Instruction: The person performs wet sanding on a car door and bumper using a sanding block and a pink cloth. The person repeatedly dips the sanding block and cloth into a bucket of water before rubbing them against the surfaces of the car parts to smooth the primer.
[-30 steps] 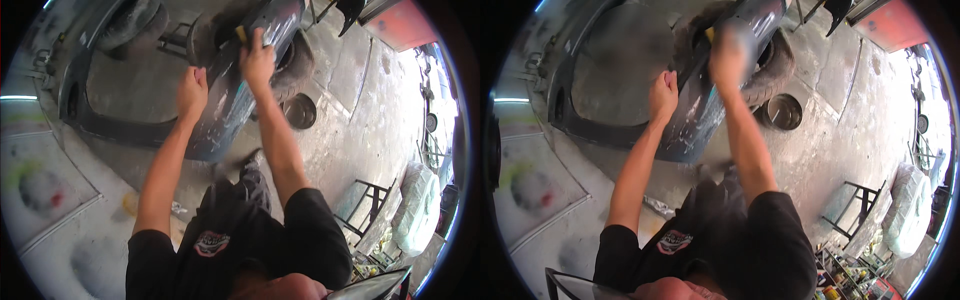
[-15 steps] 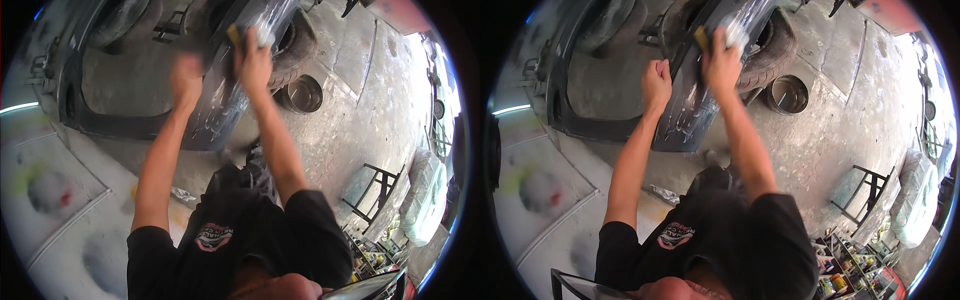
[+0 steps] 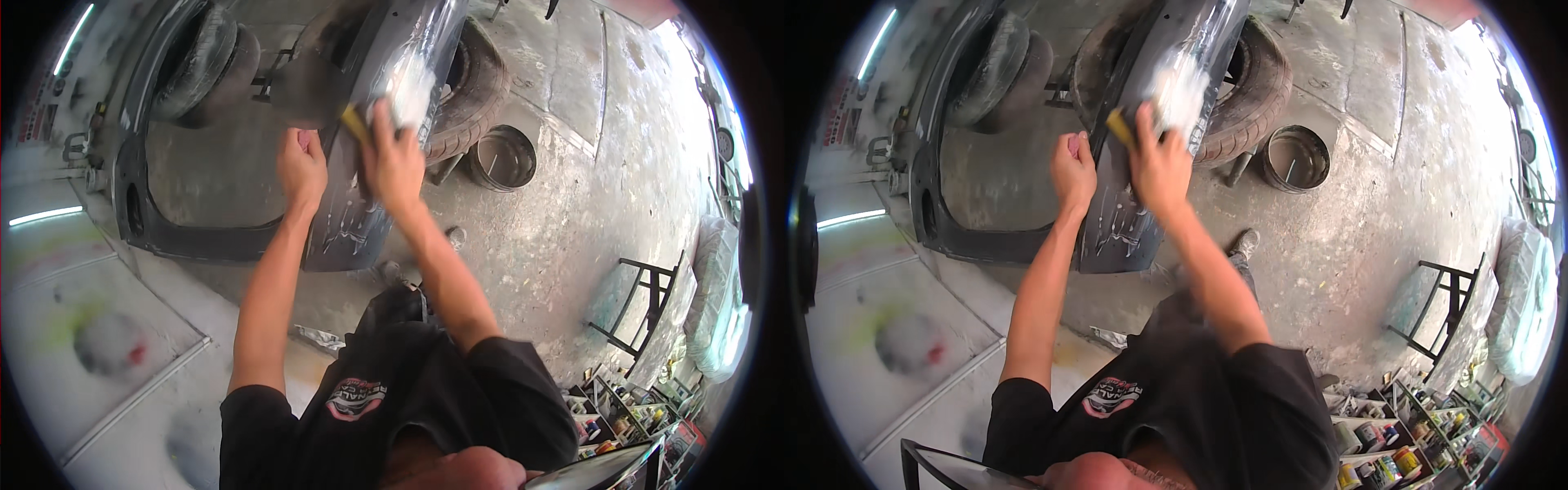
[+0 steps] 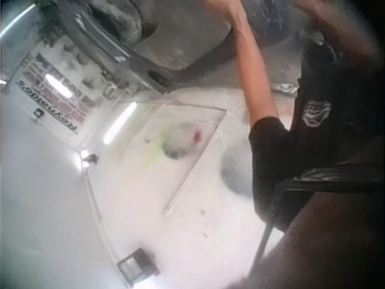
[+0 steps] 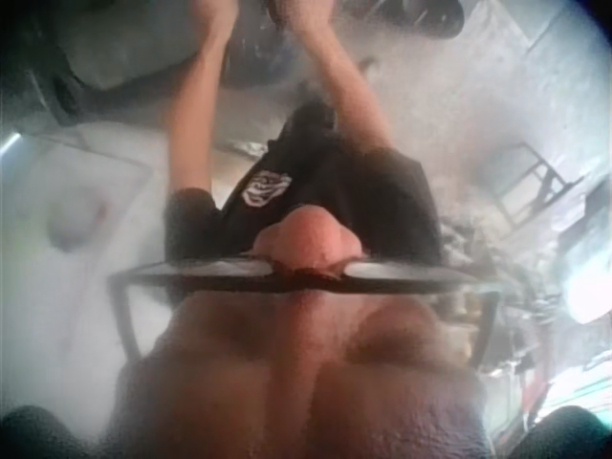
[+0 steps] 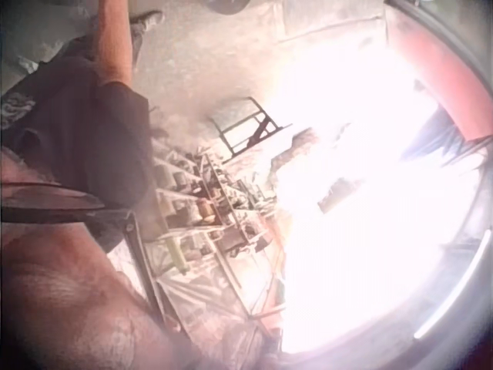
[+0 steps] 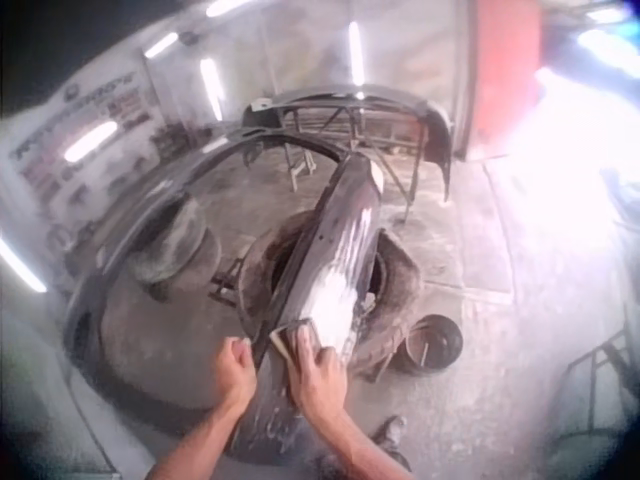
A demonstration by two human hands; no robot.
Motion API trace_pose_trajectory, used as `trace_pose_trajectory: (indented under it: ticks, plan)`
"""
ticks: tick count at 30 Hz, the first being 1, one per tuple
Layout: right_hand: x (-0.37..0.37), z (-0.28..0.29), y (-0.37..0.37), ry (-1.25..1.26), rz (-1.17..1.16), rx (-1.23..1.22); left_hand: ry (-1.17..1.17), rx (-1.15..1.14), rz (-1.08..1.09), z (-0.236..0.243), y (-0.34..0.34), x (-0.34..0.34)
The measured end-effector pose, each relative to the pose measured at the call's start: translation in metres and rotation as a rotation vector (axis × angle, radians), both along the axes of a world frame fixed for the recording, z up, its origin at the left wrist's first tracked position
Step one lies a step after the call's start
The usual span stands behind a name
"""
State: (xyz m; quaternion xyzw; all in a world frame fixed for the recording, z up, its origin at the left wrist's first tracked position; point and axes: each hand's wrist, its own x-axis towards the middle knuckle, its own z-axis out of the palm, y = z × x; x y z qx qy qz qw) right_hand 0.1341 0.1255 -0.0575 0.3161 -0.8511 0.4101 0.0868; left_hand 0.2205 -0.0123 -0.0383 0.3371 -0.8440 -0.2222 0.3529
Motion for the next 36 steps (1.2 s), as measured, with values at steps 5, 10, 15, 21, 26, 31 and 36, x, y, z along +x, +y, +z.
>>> trace_pose_trajectory:
  ticks: [5, 10, 15, 21, 26, 31, 36]
  plan:
    - [-0.11, -0.002, -0.011, -0.08, -0.095, -0.043, -0.041, 0.088, 0.007, 0.009, 0.0, 0.0]
    - [-0.174, -0.006, -0.018, -0.222, -0.388, -0.015, -0.083, 0.058, -0.07, -0.007, 0.009, -0.02]
    - [0.002, 0.002, 0.007, 0.125, 0.133, -0.005, -0.113, 0.046, -0.018, -0.008, -0.012, 0.006]
    - [-0.21, 0.006, -0.01, -0.129, -0.184, -0.061, -0.032, 0.083, -0.087, -0.002, 0.01, -0.023]
    - [-0.123, -0.009, -0.02, -0.034, -0.088, -0.107, -0.113, 0.125, -0.022, -0.001, 0.0, -0.005]
    - [-0.014, -0.006, 0.023, -0.031, 0.1, -0.095, -0.116, 0.177, 0.023, 0.013, 0.002, 0.005]
    - [-0.205, -0.008, -0.01, -0.336, -0.398, -0.172, -0.123, 0.14, -0.028, 0.01, 0.017, -0.023]
